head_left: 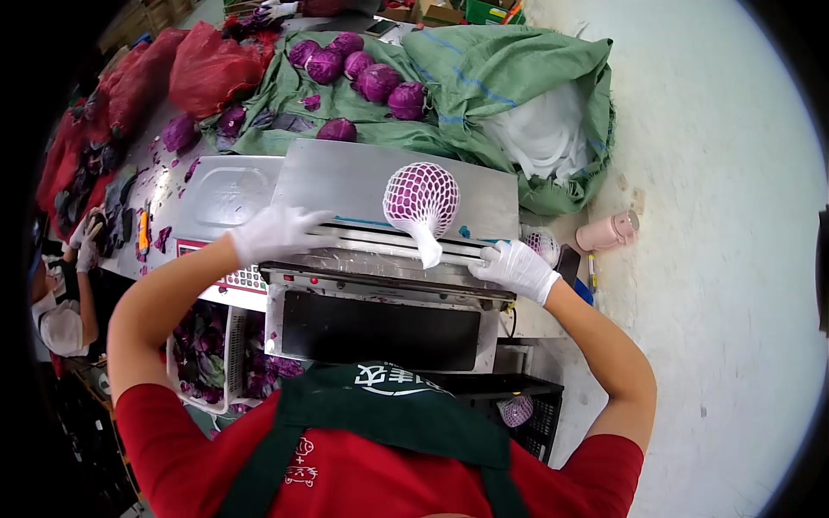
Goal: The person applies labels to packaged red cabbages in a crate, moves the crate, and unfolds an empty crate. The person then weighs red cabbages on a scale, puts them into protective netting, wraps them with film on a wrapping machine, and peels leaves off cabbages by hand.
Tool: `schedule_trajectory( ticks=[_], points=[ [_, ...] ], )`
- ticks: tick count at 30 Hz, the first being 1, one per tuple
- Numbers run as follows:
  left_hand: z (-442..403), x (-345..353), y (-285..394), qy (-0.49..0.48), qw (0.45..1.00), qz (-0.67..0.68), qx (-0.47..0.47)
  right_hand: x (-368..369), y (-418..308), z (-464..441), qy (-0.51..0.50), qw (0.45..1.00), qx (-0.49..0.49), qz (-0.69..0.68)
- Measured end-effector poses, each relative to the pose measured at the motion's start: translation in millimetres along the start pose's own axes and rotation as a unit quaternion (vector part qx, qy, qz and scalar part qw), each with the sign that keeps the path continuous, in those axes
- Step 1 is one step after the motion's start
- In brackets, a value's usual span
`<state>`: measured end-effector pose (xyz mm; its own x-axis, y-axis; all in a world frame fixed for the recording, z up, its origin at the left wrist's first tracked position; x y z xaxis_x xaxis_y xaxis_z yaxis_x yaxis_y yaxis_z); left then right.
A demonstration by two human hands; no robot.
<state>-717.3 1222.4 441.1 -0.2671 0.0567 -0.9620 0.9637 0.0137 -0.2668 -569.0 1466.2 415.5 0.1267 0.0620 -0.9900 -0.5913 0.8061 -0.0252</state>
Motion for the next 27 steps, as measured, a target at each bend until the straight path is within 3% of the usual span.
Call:
schedule_trajectory(
  ticks=[1, 3, 4, 5, 6, 7, 8, 9, 11, 13, 14, 15, 16, 17, 19, 20, 21, 22, 23, 25, 27],
  points=[
    [-10.2, 2.0, 9.6, 0.054, 0.998, 0.018, 0.015, 5.8, -2.6, -2.1, 0.003, 1.000, -0.004, 0.002],
    [-24.9, 11.7, 20.3, 0.089, 0.995, 0.027, -0.024, 1.4, 11.1, 1.9, 0.113, 0.970, 0.092, -0.195],
    [-25.7, 9.0, 21.4, 0.101, 0.992, 0.013, -0.080, 0.0, 17.4, 9.2, 0.196, 0.926, 0.140, -0.290],
    [-21.6, 11.6, 12.3, 0.160, 0.965, 0.166, -0.123, 21.3, 27.5, 17.2, 0.112, 0.790, 0.291, -0.528],
    [-15.7, 28.4, 4.4, 0.053, 0.914, 0.337, -0.221, 18.5, 22.0, 26.9, 0.118, 0.690, 0.348, -0.623],
    [-1.3, 36.5, 9.5, -0.053, 0.813, 0.491, -0.308, 15.3, 14.0, 36.5, 0.120, 0.575, 0.398, -0.704],
    [10.3, 18.4, 15.7, -0.026, 0.700, 0.630, -0.336, -8.0, 7.5, 37.7, 0.150, 0.573, 0.375, -0.714],
    [17.4, -1.8, 15.2, -0.007, 0.687, 0.645, -0.334, -31.5, 2.7, 39.6, 0.180, 0.568, 0.351, -0.722],
    [30.1, -44.7, 6.3, 0.062, 0.595, 0.721, -0.351, -76.1, 9.9, 48.0, 0.239, 0.560, 0.324, -0.724],
    [25.1, -85.4, -22.6, 0.200, 0.654, 0.661, -0.310, -122.1, 36.7, 55.6, 0.392, 0.533, 0.208, -0.720],
    [13.3, -117.4, -40.9, 0.255, 0.768, 0.521, -0.273, -132.4, 56.0, 62.3, 0.450, 0.587, 0.260, -0.621],
    [-4.0, -108.9, -54.7, 0.270, 0.807, 0.480, -0.215, -143.3, 71.6, 58.7, 0.502, 0.631, 0.290, -0.516],
    [-26.2, -106.8, -66.5, 0.282, 0.829, 0.433, -0.214, -140.5, 79.3, 39.7, 0.530, 0.679, 0.253, -0.440],
    [-47.0, -103.7, -71.2, 0.291, 0.863, 0.385, -0.150, -139.0, 78.4, 10.9, 0.425, 0.858, 0.208, -0.202],
    [-87.4, -28.7, -59.7, 0.181, 0.944, 0.252, -0.109, -95.9, 74.7, -44.4, 0.292, 0.945, 0.075, -0.130],
    [-101.4, -4.6, -52.0, 0.123, 0.959, 0.230, -0.110, -67.5, 82.2, -66.5, 0.191, 0.963, 0.129, -0.140],
    [-110.8, 7.5, -39.7, 0.110, 0.943, 0.311, -0.053, -50.5, 73.7, -80.4, 0.185, 0.969, 0.074, -0.146],
    [-117.7, 27.3, -36.8, 0.086, 0.869, 0.477, -0.097, -35.4, 72.3, -84.7, 0.235, 0.933, 0.049, -0.267],
    [-119.8, 26.5, -44.0, 0.081, 0.857, 0.489, -0.141, -22.1, 80.9, -94.1, 0.258, 0.905, 0.069, -0.332],
    [-124.4, 43.0, -55.9, 0.072, 0.776, 0.575, -0.248, -10.4, 111.2, -104.4, 0.290, 0.849, 0.172, -0.407],
    [-121.8, 37.2, -53.1, 0.050, 0.623, 0.714, -0.315, -16.2, 124.4, -90.6, 0.331, 0.783, 0.232, -0.473]
  ],
)
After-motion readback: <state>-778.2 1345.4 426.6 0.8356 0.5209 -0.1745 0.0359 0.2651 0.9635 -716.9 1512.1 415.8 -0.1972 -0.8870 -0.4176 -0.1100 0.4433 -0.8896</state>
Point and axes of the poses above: each hand's wrist, its own z-axis away from the middle knuckle, its own x-axis out of the palm, y = z × x, the point moved 9 cm from there along -z, towards the middle knuckle, and after that the axes turned 13 degrees about -z, right-handed, at the moved point
